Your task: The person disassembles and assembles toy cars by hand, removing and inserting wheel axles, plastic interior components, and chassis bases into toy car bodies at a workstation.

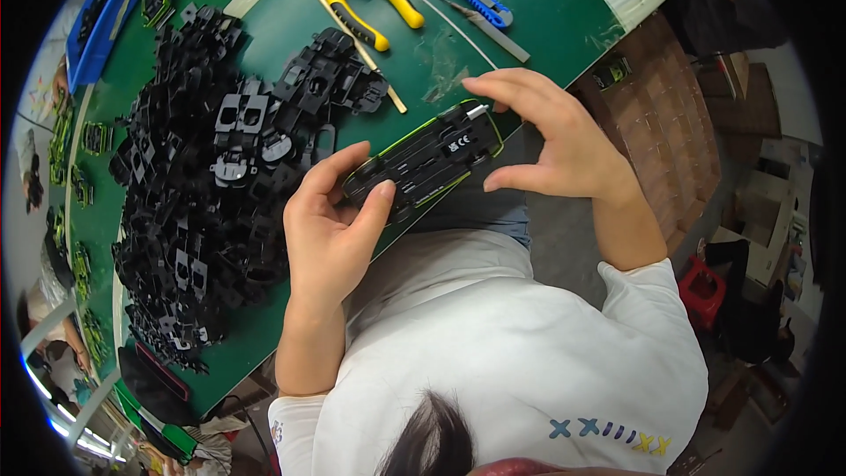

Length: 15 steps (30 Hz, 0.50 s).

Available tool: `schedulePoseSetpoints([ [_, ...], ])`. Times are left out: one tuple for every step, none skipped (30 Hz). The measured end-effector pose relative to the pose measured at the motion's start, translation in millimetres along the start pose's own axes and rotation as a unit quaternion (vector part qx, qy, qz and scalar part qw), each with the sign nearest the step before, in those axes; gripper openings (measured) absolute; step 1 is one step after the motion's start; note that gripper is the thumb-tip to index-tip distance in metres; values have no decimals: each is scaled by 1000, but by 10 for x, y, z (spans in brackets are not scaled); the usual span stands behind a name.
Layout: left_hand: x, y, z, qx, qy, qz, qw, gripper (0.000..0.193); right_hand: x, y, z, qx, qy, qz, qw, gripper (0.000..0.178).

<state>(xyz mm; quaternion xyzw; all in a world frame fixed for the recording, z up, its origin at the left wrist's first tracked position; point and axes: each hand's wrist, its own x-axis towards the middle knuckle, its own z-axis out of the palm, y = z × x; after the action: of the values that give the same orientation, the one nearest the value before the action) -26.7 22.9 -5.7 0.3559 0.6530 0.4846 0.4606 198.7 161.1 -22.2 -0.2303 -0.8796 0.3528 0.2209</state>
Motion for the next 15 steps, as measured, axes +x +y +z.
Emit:
schedulePoseSetpoints([
  [10, 24, 1, 10, -2, -3, 1000, 39, -15, -4, 34, -13, 13, -3, 1000, 84],
  [20, 38, 5, 11, -6, -2, 1000, 39, -17, -6, 44, -14, 16, -1, 1000, 84],
  [31, 52, 2, 15, -13, -7, 1000, 39, -10, -6, 57, -8, 19, -1, 1000, 83],
  [40, 66, 1, 19, -21, -12, 1000, 40, -4, -5, 69, -3, 21, -3, 1000, 82],
  [51, 82, 4, 21, -22, -12, 999, 40, 1, -6, 81, -2, 23, -2, 1000, 82],
  [58, 97, 10, 34, -30, -17, 999, 40, 11, -4, 92, 0, 26, 2, 1000, 79],
  [68, 107, 16, 47, -37, -22, 998, 41, 17, -1, 98, 2, 28, 5, 1000, 77],
  [85, 111, 22, 49, -36, -22, 998, 41, 21, 3, 96, 3, 28, 4, 1000, 77],
  [107, 108, 21, 58, -50, -30, 997, 41, 34, 8, 97, 14, 22, 7, 1000, 72],
  [123, 106, 18, 67, -64, -38, 995, 42, 43, 10, 98, 24, 15, 10, 1000, 67],
  [132, 112, 14, 68, -61, -38, 995, 42, 48, 9, 98, 26, 14, 8, 1000, 67],
  [142, 132, 7, 55, -93, -65, 992, 42, 53, 8, 96, 29, 16, -3, 999, 66],
  [144, 151, -1, 42, -125, -93, 987, 42, 56, 4, 92, 31, 18, -14, 999, 64],
  [135, 160, -10, 28, -156, -120, 980, 42, 55, 0, 83, 33, 17, -15, 999, 64],
  [119, 156, -3, -6, -185, -153, 971, 39, 48, -3, 67, 36, 14, -41, 998, 68],
])
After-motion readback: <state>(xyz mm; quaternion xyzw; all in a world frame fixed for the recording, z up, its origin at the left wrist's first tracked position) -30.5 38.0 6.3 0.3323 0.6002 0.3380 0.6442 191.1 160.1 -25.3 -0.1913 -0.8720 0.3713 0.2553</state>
